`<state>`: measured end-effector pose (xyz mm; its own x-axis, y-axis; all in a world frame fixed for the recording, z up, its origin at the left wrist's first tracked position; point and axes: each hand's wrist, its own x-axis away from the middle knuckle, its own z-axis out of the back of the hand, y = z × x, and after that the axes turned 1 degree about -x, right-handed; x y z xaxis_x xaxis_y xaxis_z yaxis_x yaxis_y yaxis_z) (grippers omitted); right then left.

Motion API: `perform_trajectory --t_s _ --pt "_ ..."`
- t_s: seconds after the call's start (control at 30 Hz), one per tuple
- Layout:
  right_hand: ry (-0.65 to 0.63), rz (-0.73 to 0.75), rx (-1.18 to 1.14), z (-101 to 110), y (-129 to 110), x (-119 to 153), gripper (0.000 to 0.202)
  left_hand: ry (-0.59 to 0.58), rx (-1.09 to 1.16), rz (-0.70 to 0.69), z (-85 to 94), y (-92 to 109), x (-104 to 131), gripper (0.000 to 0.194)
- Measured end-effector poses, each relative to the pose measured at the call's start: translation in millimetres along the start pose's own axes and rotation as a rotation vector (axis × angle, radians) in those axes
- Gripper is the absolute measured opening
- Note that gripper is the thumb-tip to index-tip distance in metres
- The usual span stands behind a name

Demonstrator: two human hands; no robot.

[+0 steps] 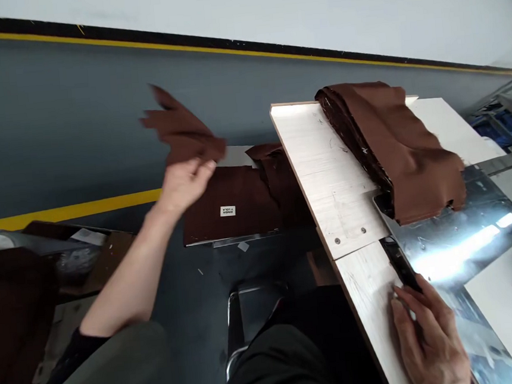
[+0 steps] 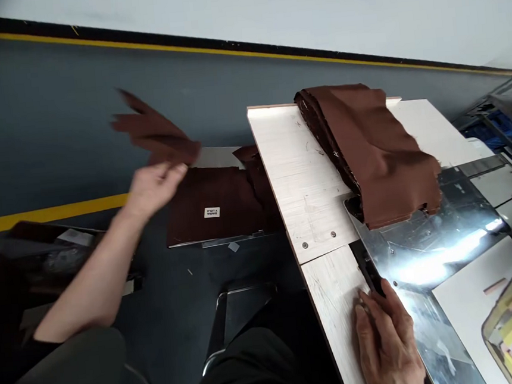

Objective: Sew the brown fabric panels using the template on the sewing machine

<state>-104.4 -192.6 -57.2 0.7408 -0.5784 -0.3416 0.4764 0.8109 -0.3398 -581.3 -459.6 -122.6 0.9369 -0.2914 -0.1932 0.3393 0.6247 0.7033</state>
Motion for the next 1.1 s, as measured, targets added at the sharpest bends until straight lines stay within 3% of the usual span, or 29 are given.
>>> perform_trajectory --t_s 0.1,0.17,0.23,0.3,0.43,0.6,0.8,0.93,1.1 --pt "-0.003 0.025 0.009 2 -3 -1 0.035 -0.356 -0.129 -0.024 -84.2 -16 43 0.029" --pt "0.002 0.037 0.02 4 -4 -3 0.032 -0.491 -0.204 0.003 -129.1 -31 78 0.034" --pt "0.006 0.057 0.059 5 -4 -4 0.028 -0.568 -0.268 0.029 -157.9 -45 107 0.049" --pt "0.025 0.104 0.104 6 -4 -6 0.024 -0.608 -0.318 0.035 -173.3 -57 124 0.068" --pt "0.063 0.157 0.178 4 -4 -6 0.023 -0.645 -0.375 0.014 -187.2 -73 133 0.093" --pt "0.095 0.124 0.237 4 -5 -3 0.025 -0.613 -0.381 -0.01 -195.8 -78 139 0.096" --pt "0.096 0.116 0.264 3 -11 -4 0.028 -0.6 -0.309 -0.017 -193.6 -78 143 0.098" --pt "0.088 0.077 0.264 2 -13 -3 0.032 -0.538 -0.227 -0.013 -184.1 -66 140 0.091" --pt "0.117 0.105 0.232 4 -11 -2 0.028 -0.317 -0.099 -0.03 -157.7 -29 131 0.058"
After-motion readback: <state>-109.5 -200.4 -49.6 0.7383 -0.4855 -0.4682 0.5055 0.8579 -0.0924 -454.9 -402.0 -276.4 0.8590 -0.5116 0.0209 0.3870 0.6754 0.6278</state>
